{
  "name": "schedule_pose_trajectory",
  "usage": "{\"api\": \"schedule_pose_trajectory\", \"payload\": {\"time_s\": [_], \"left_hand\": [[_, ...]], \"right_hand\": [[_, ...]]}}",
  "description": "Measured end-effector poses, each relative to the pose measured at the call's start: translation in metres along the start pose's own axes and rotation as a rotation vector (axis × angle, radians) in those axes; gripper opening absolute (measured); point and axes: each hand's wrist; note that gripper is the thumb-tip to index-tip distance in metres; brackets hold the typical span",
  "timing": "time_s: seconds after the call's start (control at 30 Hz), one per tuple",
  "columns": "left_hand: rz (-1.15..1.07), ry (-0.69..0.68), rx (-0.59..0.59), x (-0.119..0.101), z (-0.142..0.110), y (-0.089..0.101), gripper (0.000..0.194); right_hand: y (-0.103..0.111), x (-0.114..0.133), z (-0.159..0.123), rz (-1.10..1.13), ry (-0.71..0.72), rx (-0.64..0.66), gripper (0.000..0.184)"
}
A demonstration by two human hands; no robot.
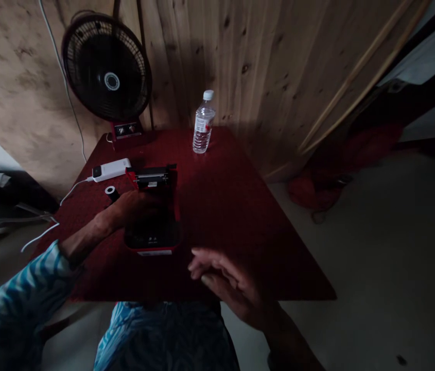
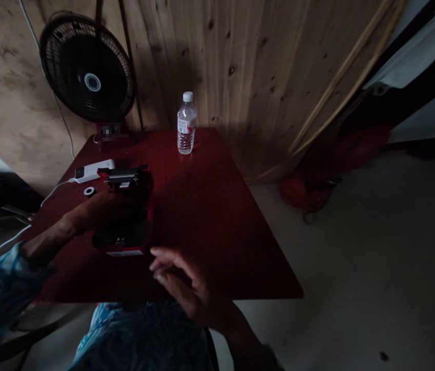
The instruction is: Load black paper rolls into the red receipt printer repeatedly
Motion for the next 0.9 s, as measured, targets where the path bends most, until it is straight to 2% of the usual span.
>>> {"api": "schedule_pose_trajectory", "payload": {"time_s": [0.13,0.23,0.3,0.4,0.5,0.63,0.77,0.9], "left_hand": [[-0.34,-0.054,-0.221,0.0,-0.05,-0.004,0.038],[-0.294,-0.09,-0.383,-0.007,-0.082,-0.022,0.05],[-0.201,-0.149,-0.497,-0.013,-0.089,-0.037,0.045],[-0.097,-0.239,-0.657,-0.019,-0.084,-0.053,0.018],[-0.051,-0.299,-0.747,-0.022,-0.079,-0.06,0.018],[-0.014,-0.329,-0.738,-0.023,-0.084,-0.065,0.018],[0.022,-0.324,-0.715,-0.022,-0.09,-0.068,0.02],[0.039,-0.34,-0.699,-0.021,-0.093,-0.071,0.02]], "right_hand": [[0.014,0.011,0.034,-0.001,0.043,-0.224,0.033],[0.023,0.016,0.074,-0.072,0.121,-0.324,0.043],[0.025,0.016,0.105,-0.124,0.178,-0.343,0.052],[0.025,0.009,0.147,-0.17,0.23,-0.369,0.063],[0.023,0.0,0.173,-0.184,0.234,-0.336,0.066],[0.02,-0.006,0.174,-0.197,0.257,-0.338,0.061],[0.009,-0.005,0.15,-0.28,0.323,-0.381,0.045],[-0.003,-0.012,0.122,-0.407,0.477,-0.364,0.031]]}}
Point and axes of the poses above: each hand's wrist, its own z-axis towards the middle knuckle, its own y-axis out of the back of the hand, x = y × z, and after that the axes turned 2 degrees about x, right-handed
